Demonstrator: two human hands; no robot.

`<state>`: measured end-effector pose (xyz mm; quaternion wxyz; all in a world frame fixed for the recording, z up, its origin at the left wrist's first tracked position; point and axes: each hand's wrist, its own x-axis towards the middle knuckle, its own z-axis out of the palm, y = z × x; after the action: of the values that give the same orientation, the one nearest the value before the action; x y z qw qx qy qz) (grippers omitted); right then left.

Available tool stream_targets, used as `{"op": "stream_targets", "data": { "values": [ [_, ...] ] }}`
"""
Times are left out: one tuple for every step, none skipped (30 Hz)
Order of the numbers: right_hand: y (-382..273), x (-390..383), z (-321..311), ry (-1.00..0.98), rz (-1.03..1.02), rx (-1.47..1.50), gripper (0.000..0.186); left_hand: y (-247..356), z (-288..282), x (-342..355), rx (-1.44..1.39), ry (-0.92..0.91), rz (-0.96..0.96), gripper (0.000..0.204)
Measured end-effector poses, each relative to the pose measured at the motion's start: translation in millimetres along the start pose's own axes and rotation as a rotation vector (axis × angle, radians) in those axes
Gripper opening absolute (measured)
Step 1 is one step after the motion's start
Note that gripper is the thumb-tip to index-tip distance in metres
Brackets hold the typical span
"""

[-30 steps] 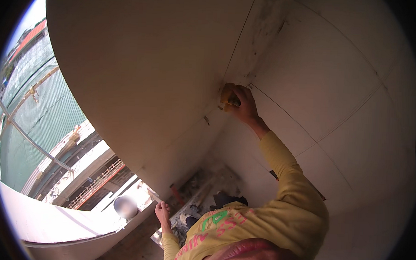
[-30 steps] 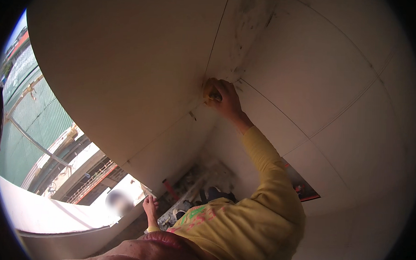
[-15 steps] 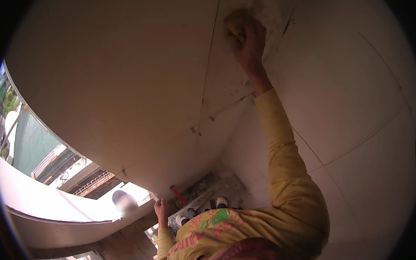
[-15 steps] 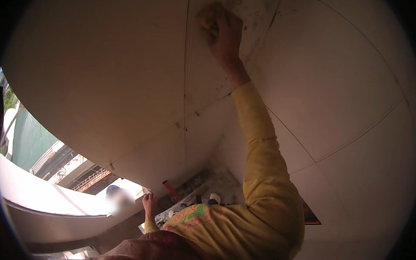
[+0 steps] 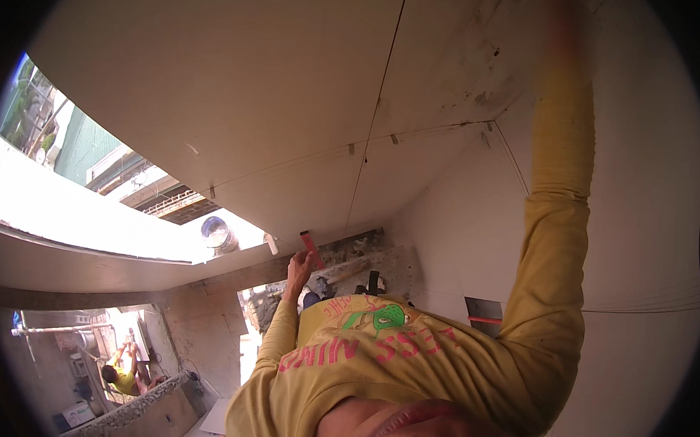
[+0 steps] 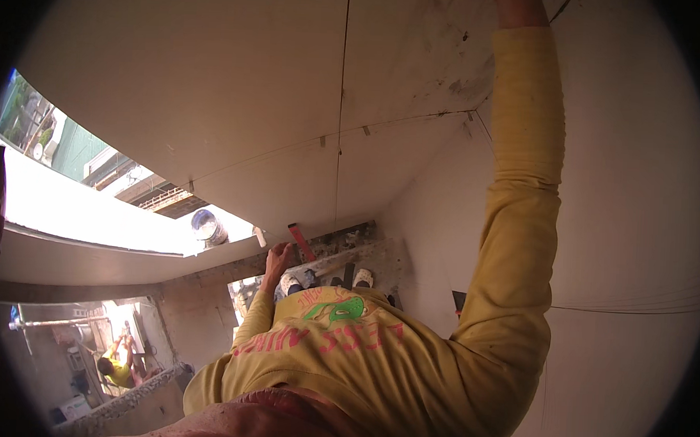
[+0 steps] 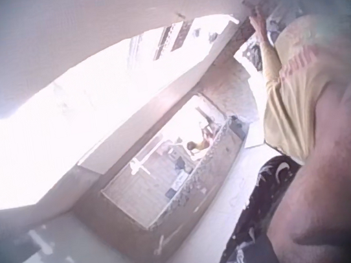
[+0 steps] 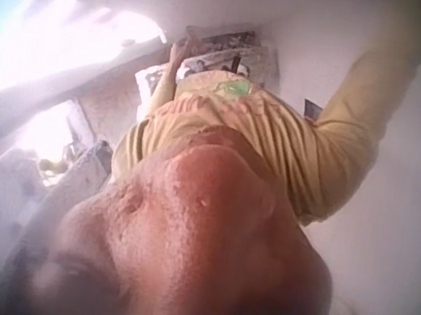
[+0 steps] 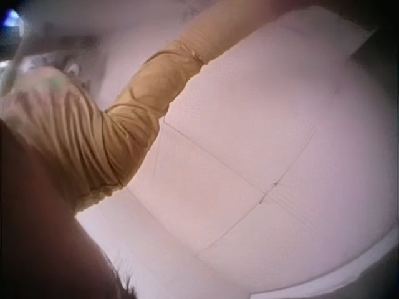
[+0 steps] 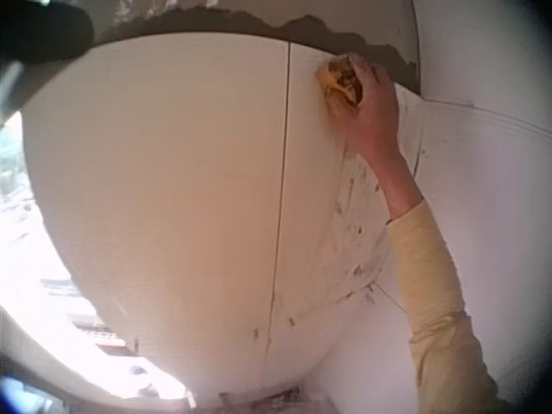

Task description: The person installs ceiling tiles by tapping them into place with a rubber mallet and wiping the surface with a sponge. They repeatedly adjust tile alignment and clean the joints between tiles.

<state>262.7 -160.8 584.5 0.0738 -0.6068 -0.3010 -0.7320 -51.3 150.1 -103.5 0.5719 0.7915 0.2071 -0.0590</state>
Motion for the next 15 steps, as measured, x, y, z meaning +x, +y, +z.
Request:
{"op": "stream_targets", "data": {
  "values": [
    [-22, -26, 2, -0.030, 0.018, 0.024, 0.064, 6, 4, -3, 0.007, -0.026, -0.035, 0.053],
    [-50, -62, 8, -0.088, 0.051, 0.066, 0.064, 12, 8, -7, 0.007, -0.041, -0.073, 0.053],
    [-84, -111, 11, -0.159, 0.096, 0.137, 0.064, 8, 8, -14, 0.008, -0.050, -0.113, 0.054],
    [-111, -159, 2, -0.253, 0.135, 0.178, 0.064, 9, 10, -15, 0.059, -0.062, -0.090, 0.053],
    [-138, -209, -9, -0.360, 0.179, 0.230, 0.064, 10, 11, -12, 0.108, -0.067, -0.062, 0.052],
    [-166, -263, -25, -0.496, 0.216, 0.282, 0.065, 10, 11, -13, 0.158, -0.071, -0.041, 0.052],
    [-183, -311, -40, -0.624, 0.220, 0.299, 0.068, 12, 9, -14, 0.161, -0.052, 0.013, 0.052],
    [-194, -346, -50, -0.745, 0.230, 0.328, 0.070, 12, 5, -13, 0.147, -0.050, 0.005, 0.051],
    [-201, -352, -60, -0.830, 0.216, 0.375, 0.070, 9, -4, -15, 0.131, -0.034, -0.013, 0.051],
    [-199, -345, -69, -0.791, 0.229, 0.377, 0.069, 14, -13, -16, 0.121, -0.027, -0.023, 0.051],
    [-192, -336, -77, -0.753, 0.243, 0.377, 0.067, 18, -23, -21, 0.174, -0.015, -0.034, 0.048],
    [-182, -313, -77, -0.708, 0.251, 0.372, 0.065, 19, -30, -17, 0.167, 0.019, -0.061, 0.048],
    [-171, -277, -71, -0.563, 0.266, 0.332, 0.064, 10, -36, -16, 0.153, 0.050, -0.094, 0.047],
    [-160, -244, -65, -0.425, 0.282, 0.294, 0.063, -5, -40, -16, 0.138, 0.078, -0.134, 0.047],
    [-150, -224, -54, -0.400, 0.281, 0.283, 0.063, -21, -44, -9, 0.091, 0.074, -0.155, 0.047]
  ]
}}
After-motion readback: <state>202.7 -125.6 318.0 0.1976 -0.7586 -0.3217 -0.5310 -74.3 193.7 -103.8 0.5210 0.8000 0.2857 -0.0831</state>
